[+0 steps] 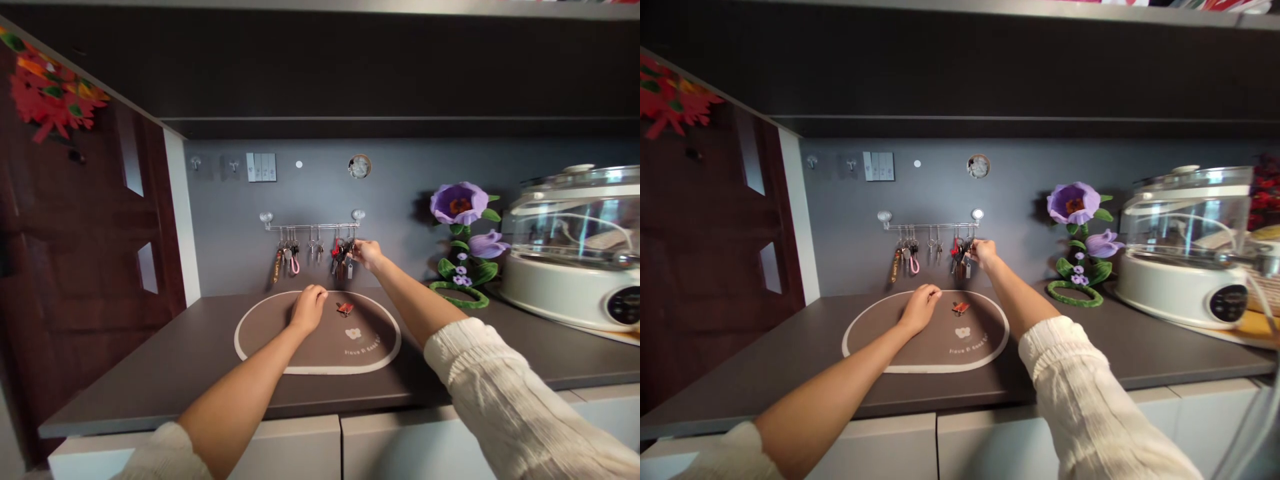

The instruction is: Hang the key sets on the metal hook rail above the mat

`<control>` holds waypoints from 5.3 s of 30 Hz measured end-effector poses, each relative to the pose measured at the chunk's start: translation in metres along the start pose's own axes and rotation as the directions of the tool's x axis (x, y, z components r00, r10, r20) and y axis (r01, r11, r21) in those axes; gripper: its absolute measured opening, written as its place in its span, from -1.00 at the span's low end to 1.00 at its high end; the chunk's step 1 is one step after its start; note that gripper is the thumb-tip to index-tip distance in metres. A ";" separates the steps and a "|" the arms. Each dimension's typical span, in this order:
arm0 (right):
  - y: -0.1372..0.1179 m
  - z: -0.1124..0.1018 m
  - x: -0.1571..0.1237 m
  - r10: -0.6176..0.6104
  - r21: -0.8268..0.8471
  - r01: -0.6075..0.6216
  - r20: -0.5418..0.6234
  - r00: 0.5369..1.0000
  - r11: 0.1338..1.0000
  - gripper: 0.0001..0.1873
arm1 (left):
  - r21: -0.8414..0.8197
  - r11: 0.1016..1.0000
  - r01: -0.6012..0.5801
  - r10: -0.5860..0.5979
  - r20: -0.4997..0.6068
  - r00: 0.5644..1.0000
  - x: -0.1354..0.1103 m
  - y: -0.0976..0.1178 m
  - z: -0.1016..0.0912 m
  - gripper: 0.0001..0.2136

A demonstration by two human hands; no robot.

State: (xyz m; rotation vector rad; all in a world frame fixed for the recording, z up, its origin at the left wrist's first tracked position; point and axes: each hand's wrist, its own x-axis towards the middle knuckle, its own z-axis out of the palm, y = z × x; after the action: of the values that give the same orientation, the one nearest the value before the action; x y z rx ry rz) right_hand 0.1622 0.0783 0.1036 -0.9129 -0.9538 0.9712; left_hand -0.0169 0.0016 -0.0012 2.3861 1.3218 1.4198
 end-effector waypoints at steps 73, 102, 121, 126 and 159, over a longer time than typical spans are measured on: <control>0.047 -0.044 -0.113 -0.057 -0.601 0.432 0.540 0.840 0.672 -0.70 | -0.077 0.991 -0.108 0.122 0.210 0.970 -0.007 0.016 -0.010 -0.85; 0.045 -0.039 -0.116 -0.204 -0.250 0.407 0.576 0.792 0.878 -0.71 | -0.649 0.753 0.108 -0.046 0.112 0.993 -0.005 0.023 -0.007 -0.79; 0.020 -0.039 -0.084 -0.296 -0.246 0.396 0.358 0.885 0.885 -0.67 | -0.146 0.989 0.028 -0.028 -0.001 1.000 0.001 0.002 -0.001 -0.82; -0.002 -0.036 -0.060 -0.277 -0.242 0.332 0.236 0.932 0.912 -0.75 | -0.121 0.992 0.039 -0.037 0.016 0.999 0.001 0.002 0.000 -0.82; -0.004 -0.024 0.010 -0.241 -0.330 0.249 0.065 0.968 0.910 -0.87 | -0.135 0.984 0.118 -0.115 0.027 0.993 0.003 -0.005 0.005 -0.84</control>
State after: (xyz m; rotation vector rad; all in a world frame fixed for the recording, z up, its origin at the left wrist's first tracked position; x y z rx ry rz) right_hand 0.1884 0.0823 0.1023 -1.0368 -1.2473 0.6134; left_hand -0.0158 0.0084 -0.0046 2.1928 1.2914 1.4035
